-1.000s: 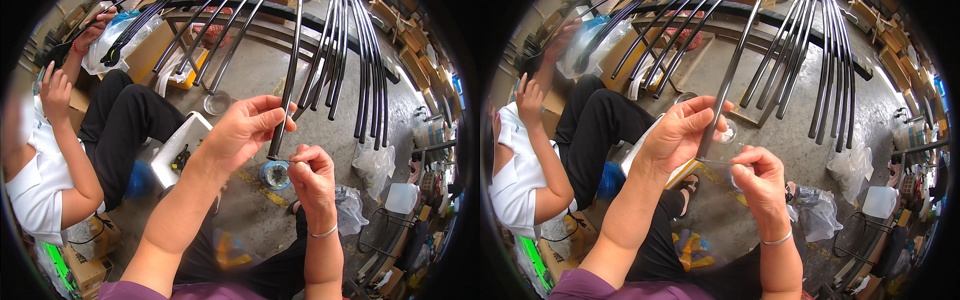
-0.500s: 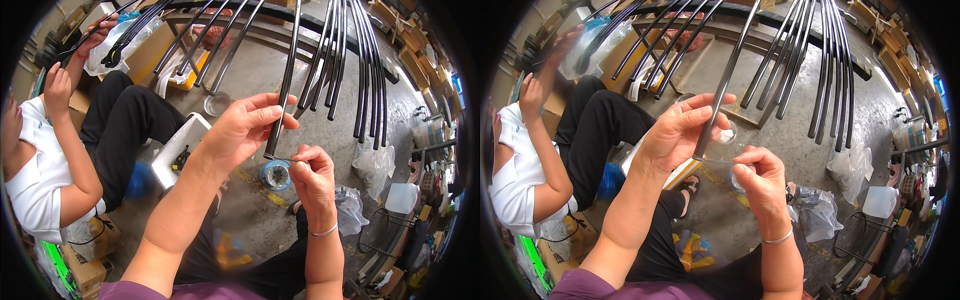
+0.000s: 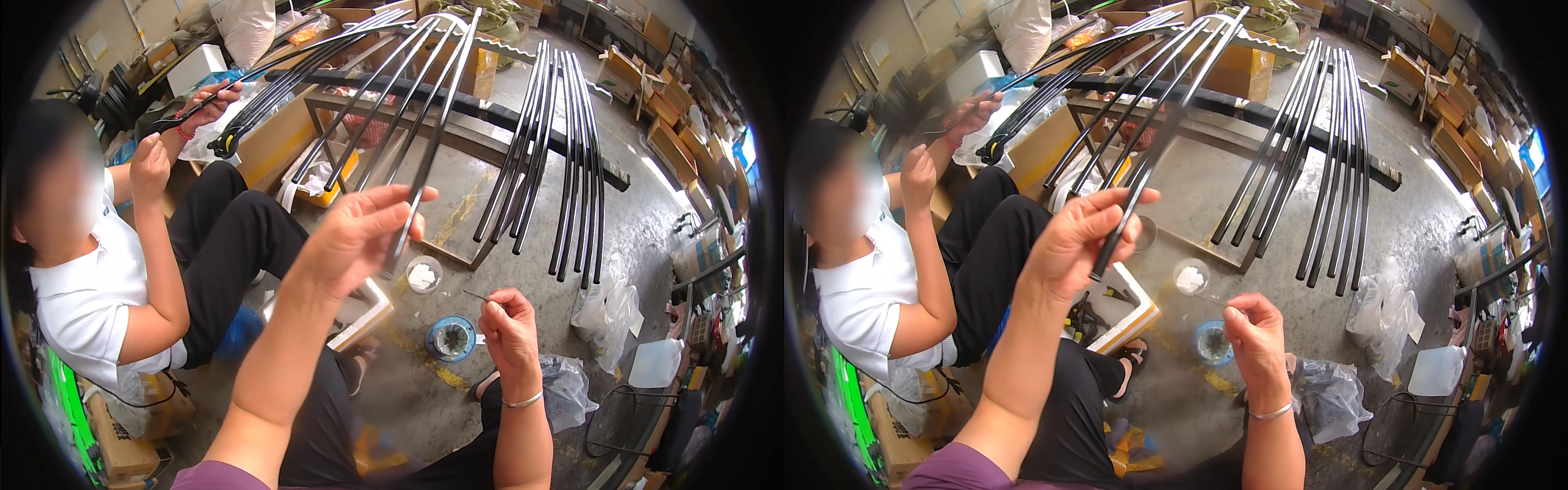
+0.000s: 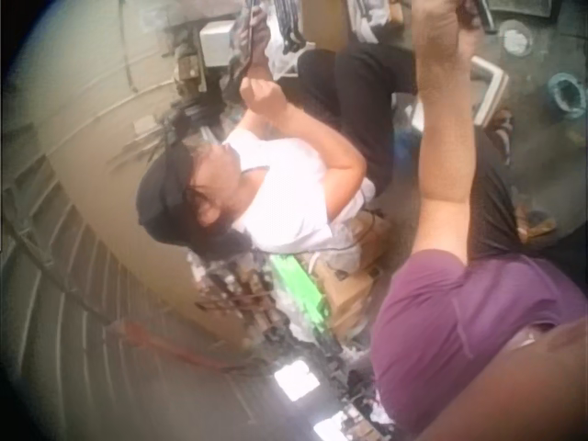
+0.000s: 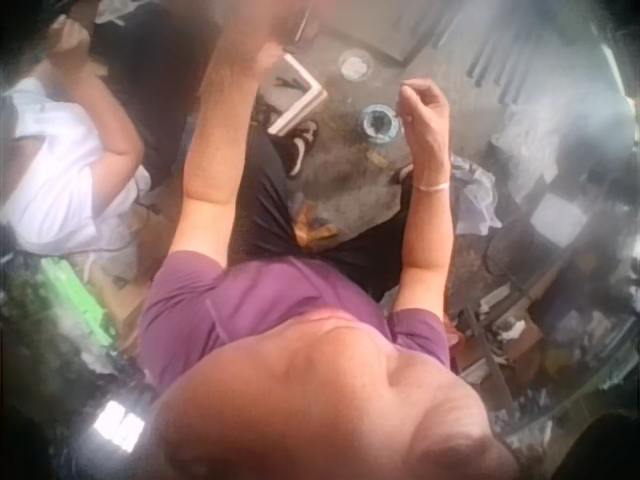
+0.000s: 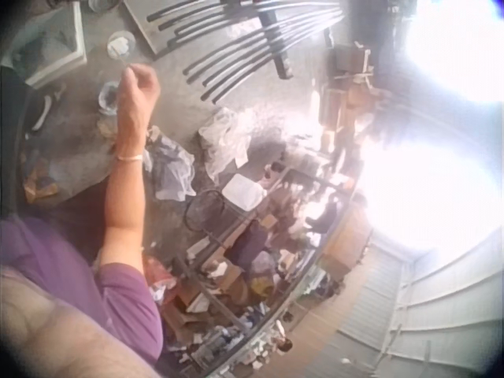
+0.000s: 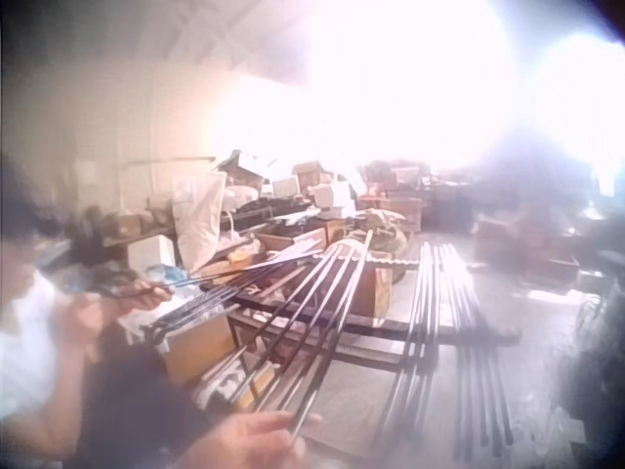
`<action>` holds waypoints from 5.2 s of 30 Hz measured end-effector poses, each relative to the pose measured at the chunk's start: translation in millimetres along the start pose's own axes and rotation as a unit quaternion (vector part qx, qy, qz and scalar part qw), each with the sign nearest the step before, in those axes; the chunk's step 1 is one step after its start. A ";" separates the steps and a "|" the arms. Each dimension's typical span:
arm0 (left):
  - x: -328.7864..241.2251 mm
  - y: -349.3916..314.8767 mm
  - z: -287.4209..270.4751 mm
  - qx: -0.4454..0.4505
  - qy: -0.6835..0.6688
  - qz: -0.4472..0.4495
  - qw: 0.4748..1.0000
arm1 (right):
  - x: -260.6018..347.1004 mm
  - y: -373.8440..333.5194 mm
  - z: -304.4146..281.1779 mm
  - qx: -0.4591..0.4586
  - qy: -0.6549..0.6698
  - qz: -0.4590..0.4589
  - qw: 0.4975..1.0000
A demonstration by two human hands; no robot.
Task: The person sits on the floor and repeatedly picks up long black tubes from a metal rack. They use a small brush to apply a substance from a container onto the end of each tube, then place the tube back on the rack. Another person sits nearby handling similar tubes.
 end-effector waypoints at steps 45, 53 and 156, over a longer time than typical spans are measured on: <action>29.5 65.3 -1.8 -0.094 0.469 0.027 0.878 | 0.8 -19.0 -23.9 -0.019 -0.104 0.074 0.992; 59.3 109.3 14.7 -0.075 0.278 -0.048 0.956 | 11.5 -21.2 -26.4 -0.033 -0.087 0.058 0.994; 93.9 40.1 -22.0 -0.049 -0.052 -0.091 0.993 | 2.1 -6.5 25.7 -0.031 -0.081 0.018 0.996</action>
Point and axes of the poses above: each hand's wrist, its own y-axis towards the middle knuckle, its own z-axis out of the palm, x = y × z, the point moved 3 cm from there along y, towards the middle knuckle, and after that the axes turned 6 degrees about -z, right-handed, at the moved point
